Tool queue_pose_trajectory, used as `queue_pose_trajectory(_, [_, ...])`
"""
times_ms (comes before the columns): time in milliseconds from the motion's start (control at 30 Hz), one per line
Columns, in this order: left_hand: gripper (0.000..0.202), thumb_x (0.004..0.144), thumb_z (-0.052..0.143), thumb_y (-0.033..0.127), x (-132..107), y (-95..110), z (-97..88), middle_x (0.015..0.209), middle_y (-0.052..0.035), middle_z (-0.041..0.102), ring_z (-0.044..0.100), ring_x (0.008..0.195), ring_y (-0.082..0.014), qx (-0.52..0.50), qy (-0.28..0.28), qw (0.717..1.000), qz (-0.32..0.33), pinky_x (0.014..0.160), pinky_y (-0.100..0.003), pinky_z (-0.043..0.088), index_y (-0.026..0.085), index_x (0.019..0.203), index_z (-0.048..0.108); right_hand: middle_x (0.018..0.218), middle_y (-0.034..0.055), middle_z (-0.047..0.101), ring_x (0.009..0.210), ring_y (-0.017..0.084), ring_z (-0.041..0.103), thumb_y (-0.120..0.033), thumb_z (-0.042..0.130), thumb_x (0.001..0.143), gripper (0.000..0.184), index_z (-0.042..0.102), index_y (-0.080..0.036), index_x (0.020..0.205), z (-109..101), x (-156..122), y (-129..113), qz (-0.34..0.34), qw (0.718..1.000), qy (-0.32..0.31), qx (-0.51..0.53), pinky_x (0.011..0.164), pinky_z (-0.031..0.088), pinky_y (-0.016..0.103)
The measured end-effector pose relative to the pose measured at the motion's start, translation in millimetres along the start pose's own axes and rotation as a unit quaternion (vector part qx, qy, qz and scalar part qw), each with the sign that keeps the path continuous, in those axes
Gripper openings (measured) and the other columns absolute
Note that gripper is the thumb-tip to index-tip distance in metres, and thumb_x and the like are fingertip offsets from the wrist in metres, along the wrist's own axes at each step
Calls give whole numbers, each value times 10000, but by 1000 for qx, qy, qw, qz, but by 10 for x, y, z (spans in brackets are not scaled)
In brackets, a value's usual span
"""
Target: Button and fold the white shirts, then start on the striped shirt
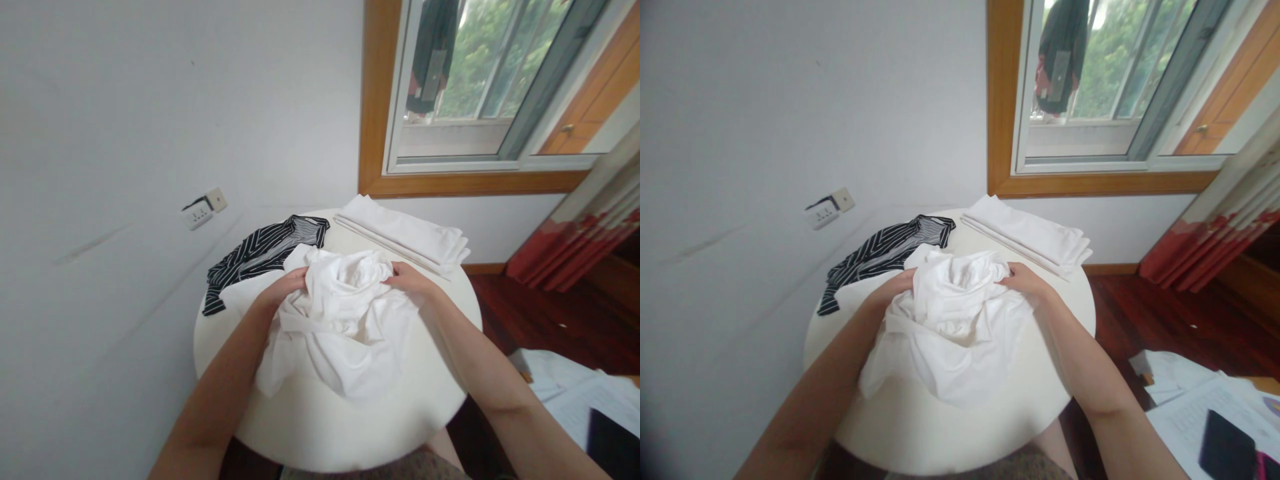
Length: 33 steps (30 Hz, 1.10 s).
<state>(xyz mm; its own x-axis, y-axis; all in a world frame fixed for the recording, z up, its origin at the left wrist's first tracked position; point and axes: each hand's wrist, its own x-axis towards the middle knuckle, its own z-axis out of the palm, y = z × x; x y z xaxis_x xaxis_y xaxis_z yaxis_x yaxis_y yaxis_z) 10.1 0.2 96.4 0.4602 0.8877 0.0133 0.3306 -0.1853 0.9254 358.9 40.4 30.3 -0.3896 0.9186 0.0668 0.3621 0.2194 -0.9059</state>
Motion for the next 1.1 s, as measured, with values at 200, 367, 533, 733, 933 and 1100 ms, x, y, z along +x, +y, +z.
queue_pose_trajectory(200, [443, 758, 613, 385, 19, 23, -190, 1110, -62, 701, 639, 1021, -224, 100, -61, 993, 11, 876, -284, 512, 142, 1129, 626, 738, 62, 726, 627, 191, 665, -449, 795, 598, 373, 685, -146, 784, -140, -245, -244, 58, 983, 8, 172, 613, 531, 297])
queue_pose_trajectory(367, [473, 672, 686, 251, 37, -14, -10, 1205, -89, 686, 627, 1098, -242, 217, -144, 965, 16, 990, -303, 455, 131, 1126, 629, 785, 83, 739, 712, 252, 691, -443, 746, 608, 366, 669, -171, 841, 7, -178, -241, 50, 968, 75, 233, 648, 549, 348])
queue_pose_trajectory(533, [332, 739, 665, 333, 56, 82, 383, 1122, -77, 713, 661, 1037, -251, 287, -52, 955, 57, 887, -303, 491, 190, 1038, 640, 1011, 71, 728, 909, 271, 684, -446, 668, 725, 485, 601, -200, 1137, 308, -103, -281, 17, 971, 32, 238, 795, 545, 395])
queue_pose_trajectory(733, [415, 752, 669, 413, 67, 138, 721, 1009, -112, 726, 683, 956, -295, 371, 43, 927, 40, 800, -322, 489, 186, 1094, 609, 1260, 91, 602, 1126, 245, 571, -490, 621, 833, 597, 464, -201, 1331, 530, -127, -378, -93, 994, 0, 55, 988, 456, 395])
queue_pose_trajectory(933, [327, 722, 694, 370, 103, 27, 799, 1021, -137, 727, 666, 1010, -323, 324, 22, 945, 49, 880, -370, 496, 169, 979, 687, 1175, 76, 638, 1099, 249, 566, -553, 613, 837, 534, 580, -193, 1229, 603, -158, -496, -127, 990, -53, 29, 1003, 437, 398])
queue_pose_trajectory(1100, [311, 715, 685, 278, 175, -28, 696, 1082, -102, 726, 629, 1093, -293, 188, 17, 977, 103, 964, -390, 483, 159, 1001, 713, 857, 35, 679, 764, 181, 619, -636, 573, 834, 509, 686, -170, 1005, 438, -195, -477, -51, 987, -101, 114, 665, 519, 278])
